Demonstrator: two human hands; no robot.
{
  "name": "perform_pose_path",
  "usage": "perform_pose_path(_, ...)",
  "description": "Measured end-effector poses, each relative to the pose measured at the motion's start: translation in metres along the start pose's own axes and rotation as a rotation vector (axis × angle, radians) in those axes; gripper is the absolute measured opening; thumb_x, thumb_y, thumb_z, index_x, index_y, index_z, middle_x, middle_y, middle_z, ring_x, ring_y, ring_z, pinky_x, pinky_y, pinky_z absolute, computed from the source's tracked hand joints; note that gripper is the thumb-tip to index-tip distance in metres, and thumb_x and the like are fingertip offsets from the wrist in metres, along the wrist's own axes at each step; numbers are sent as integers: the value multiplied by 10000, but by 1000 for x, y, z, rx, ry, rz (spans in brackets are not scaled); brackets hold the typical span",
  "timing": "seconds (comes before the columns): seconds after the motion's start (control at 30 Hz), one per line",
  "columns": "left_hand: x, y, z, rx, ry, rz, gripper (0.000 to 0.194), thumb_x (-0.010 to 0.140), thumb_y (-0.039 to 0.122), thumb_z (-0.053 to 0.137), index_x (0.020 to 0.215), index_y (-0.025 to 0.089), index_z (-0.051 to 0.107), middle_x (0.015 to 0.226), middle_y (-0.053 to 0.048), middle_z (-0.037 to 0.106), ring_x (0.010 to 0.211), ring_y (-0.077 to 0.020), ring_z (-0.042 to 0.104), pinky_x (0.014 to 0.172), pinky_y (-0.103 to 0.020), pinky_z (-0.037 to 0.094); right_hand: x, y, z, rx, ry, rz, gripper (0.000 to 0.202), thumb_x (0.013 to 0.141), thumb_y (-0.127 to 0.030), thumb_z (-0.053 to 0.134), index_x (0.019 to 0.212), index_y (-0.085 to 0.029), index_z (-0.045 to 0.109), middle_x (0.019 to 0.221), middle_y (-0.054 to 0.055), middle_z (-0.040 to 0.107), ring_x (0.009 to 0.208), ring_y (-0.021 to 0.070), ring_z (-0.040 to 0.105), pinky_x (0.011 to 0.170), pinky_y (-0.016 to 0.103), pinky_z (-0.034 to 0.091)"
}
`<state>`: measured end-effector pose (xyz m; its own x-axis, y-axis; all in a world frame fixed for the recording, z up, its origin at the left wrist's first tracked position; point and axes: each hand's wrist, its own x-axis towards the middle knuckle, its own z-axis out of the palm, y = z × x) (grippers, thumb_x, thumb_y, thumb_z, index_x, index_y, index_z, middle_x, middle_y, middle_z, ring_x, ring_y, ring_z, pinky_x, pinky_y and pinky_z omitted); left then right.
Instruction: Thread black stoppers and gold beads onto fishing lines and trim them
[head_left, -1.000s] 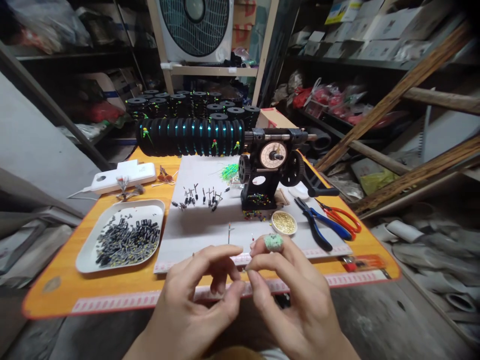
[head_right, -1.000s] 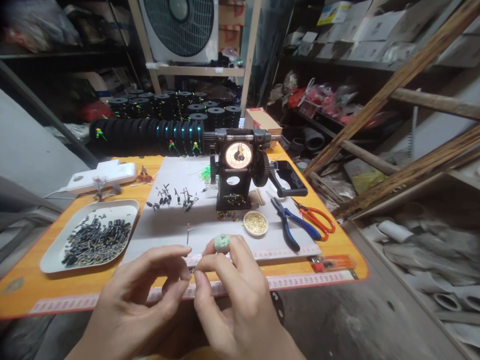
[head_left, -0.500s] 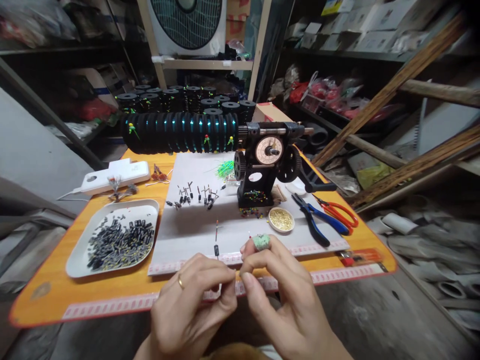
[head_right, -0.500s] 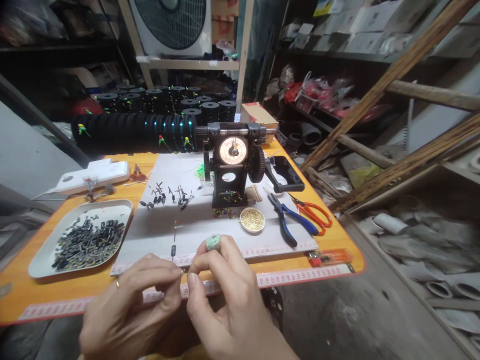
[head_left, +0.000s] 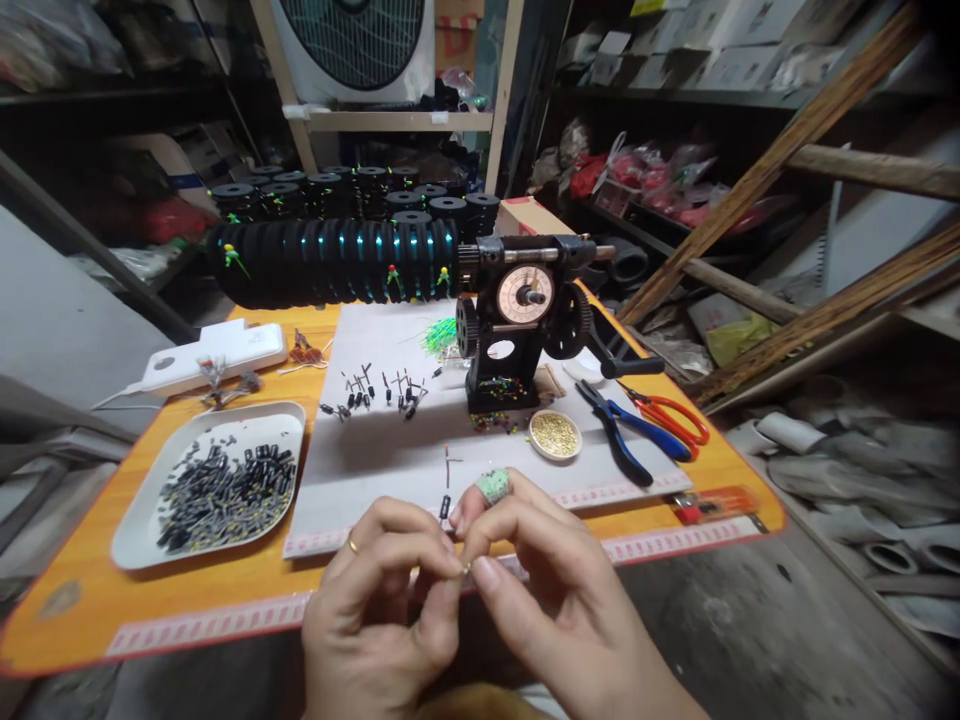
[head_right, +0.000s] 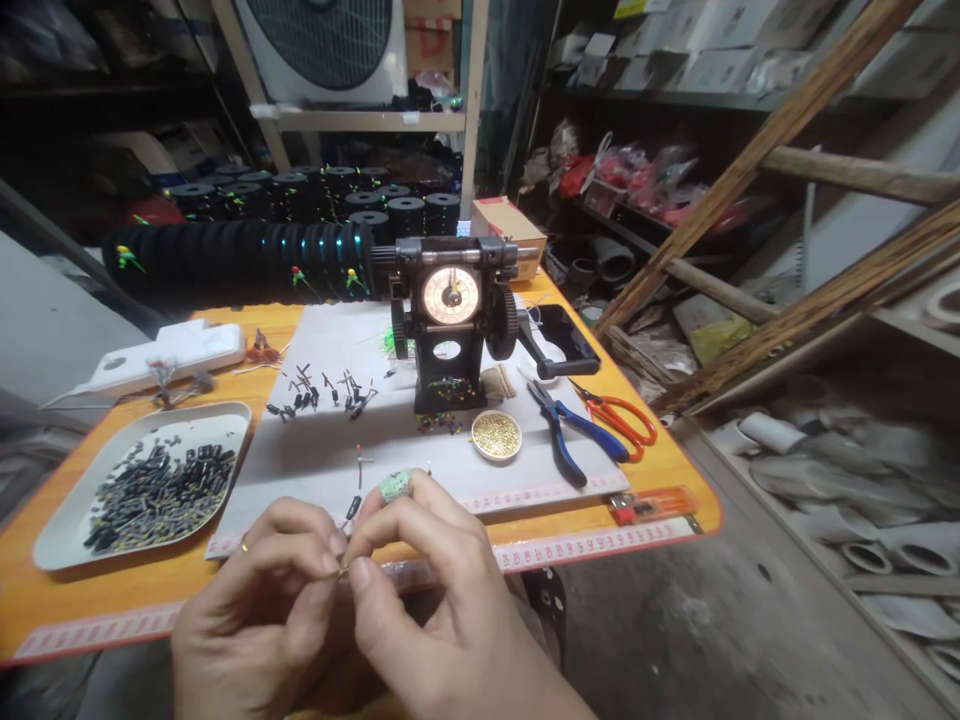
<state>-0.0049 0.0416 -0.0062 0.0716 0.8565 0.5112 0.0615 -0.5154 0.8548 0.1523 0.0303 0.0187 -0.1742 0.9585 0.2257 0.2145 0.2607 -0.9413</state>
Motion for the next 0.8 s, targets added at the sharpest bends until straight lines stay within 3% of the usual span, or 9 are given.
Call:
perform_pose_path(0.17,-1,-2,2,-147,-41,-123,217,847,36,657,817,249,635,821,27,560,772,-97,607,884,-228,558,1,3,-3,162,-101,75,81,924,-243,568,860,-234,616,857,8,536,830,168,577,728,279,491)
perform_pose_path(0.37,0,-1,2,-232,-50,-209,167,860,99,669,770,236,636,794,25,538,740,-96,587,716,-161,525,0,2,-4,181,-100,92,75,917,-218,570,852,-234,605,856,-6,503,826,149,559,730,256,474)
perform_pose_path(0.63,-4,-1,2,-255,17,-251,109,843,180,728,757,230,683,832,-4,552,749,-123,588,700,-197,520,-2,-2,-7,-18,-108,58,82,916,-222,554,860,-239,612,916,30,600,971,205,590,711,275,472)
perform_pose_path(0.8,-11,-4,8,-293,91,-229,126,840,223,744,729,224,683,833,-14,569,745,-123,610,703,-195,537,1,-4,-7,-67,-149,44,70,909,-207,568,867,-249,606,906,12,586,832,164,595,604,230,450)
